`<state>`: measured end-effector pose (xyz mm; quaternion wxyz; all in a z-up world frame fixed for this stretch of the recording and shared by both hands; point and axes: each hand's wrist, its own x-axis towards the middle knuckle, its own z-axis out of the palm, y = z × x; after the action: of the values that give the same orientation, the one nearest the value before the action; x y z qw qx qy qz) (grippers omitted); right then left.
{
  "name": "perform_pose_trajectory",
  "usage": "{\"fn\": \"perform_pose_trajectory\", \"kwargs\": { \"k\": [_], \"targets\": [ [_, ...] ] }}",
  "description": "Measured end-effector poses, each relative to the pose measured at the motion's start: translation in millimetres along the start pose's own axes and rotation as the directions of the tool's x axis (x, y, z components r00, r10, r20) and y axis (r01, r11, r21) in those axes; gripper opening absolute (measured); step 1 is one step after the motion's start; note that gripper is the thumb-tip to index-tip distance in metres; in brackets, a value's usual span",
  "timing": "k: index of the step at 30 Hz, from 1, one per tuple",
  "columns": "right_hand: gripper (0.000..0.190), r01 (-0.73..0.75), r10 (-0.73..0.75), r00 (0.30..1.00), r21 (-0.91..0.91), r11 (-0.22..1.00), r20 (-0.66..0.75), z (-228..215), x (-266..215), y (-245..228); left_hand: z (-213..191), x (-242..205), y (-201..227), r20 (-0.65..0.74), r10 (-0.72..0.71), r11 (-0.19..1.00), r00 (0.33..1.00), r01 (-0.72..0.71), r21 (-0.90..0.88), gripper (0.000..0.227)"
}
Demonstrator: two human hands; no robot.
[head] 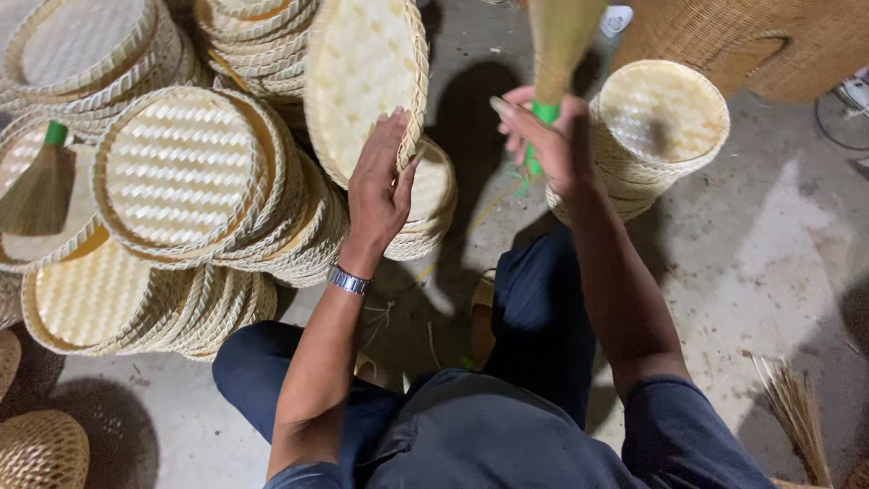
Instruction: The person sits on the floor and uses a small broom to sweep the inside and outside of woven baskets. They pick up baskets from a stack, brush them thoroughly, and place them onto a separate stack.
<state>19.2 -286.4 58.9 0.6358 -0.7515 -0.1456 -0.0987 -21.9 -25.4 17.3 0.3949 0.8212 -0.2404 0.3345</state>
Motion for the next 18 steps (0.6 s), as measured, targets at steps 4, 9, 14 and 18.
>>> {"fn": "perform_pose_trajectory", "kwargs": {
  "k": [4,9,14,18],
  "targets": [
    [0.026,0.071,-0.074,0.996,0.077,0.995,0.048,9,2,-19,3,3,2,0.026,0.076,0.985,0.997,-0.079,0.154,0.061],
    [0.027,0.02,-0.02,1.0,0.094,0.995,0.007,16,18,-21,7,1,2,0.117,0.141,0.935,0.983,-0.171,0.312,0.057],
    [0.027,-0.02,0.021,1.0,-0.047,0.999,0.008,21,11,-16,12,1,5,0.159,0.112,0.88,0.981,-0.172,0.442,0.055],
    [0.022,0.021,-0.02,1.0,-0.041,0.999,0.01,41,-1,-4,18,4,7,0.166,0.105,0.863,0.981,-0.172,0.474,0.055]
  ]
}}
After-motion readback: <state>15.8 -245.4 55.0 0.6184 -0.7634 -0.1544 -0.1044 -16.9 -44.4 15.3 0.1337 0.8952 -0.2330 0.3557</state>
